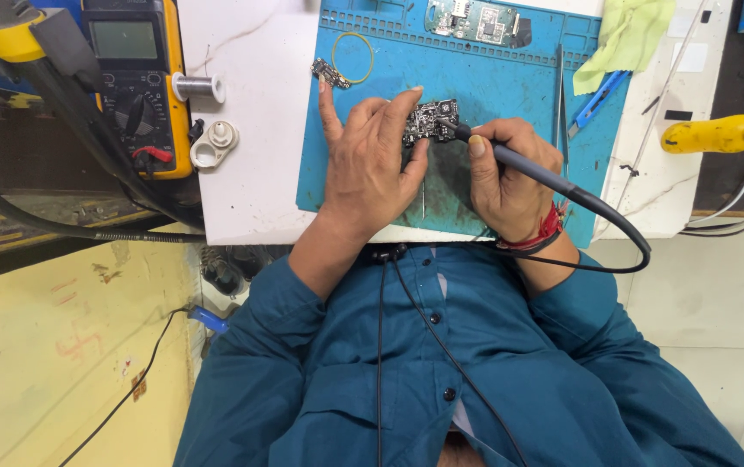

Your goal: The person solders components on a small circuit board at a repair workbench, holding the board steady with one hand while applying a soldering iron to its contacts with the other. They reposition the board and continue soldering different points, with a multimeter, solder spool, and tweezers on the bench and a phone propped up playing video.

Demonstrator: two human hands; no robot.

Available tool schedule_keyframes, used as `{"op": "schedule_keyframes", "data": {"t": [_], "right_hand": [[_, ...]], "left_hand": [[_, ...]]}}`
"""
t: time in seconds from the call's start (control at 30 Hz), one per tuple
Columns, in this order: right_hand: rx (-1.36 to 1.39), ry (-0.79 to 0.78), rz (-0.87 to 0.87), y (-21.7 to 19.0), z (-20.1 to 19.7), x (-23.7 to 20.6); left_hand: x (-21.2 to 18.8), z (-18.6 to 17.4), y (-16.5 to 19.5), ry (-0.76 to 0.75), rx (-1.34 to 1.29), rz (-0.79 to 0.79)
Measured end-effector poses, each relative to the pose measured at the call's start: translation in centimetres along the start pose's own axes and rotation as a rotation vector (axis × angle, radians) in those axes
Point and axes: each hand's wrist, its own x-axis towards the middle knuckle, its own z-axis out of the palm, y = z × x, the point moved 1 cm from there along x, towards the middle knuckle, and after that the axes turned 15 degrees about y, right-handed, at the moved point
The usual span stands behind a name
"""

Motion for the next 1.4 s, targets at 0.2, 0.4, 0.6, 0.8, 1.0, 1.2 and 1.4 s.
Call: {"op": "schedule_keyframes", "data": {"t": [0.2, 0.4, 0.6, 0.8, 1.0, 1.2, 1.4], "right_hand": [[-0.006, 0.005, 0.048, -0.04, 0.16, -0.03], [-0.011, 0.005, 0.048, -0.11, 0.21, -0.06], [0.016, 0.0, 0.012, -0.12, 0.25, 0.1], [0.007, -0.001, 0.002, -0.18, 0.24, 0.15], [-0.003, 0.05, 0.05, -0.18, 0.02, 0.02], [0.003, 0.061, 0.078, 0.0, -0.03, 0.0], [-0.008, 0.054, 0.088, -0.04, 0.17, 0.05]], "left_hand": [[0.01, -0.01, -0.09, 0.001, -0.011, -0.003], [0.0, -0.09, -0.1, -0.004, -0.011, -0.009], [0.12, -0.11, -0.14, 0.004, -0.012, -0.003], [0.13, -0.13, -0.11, -0.002, -0.012, -0.012], [0.2, -0.12, 0.0, -0.009, -0.011, -0.011], [0.26, -0.13, 0.0, -0.02, -0.009, -0.003], [0.34, -0.2, 0.04, 0.011, 0.025, 0.009]]}}
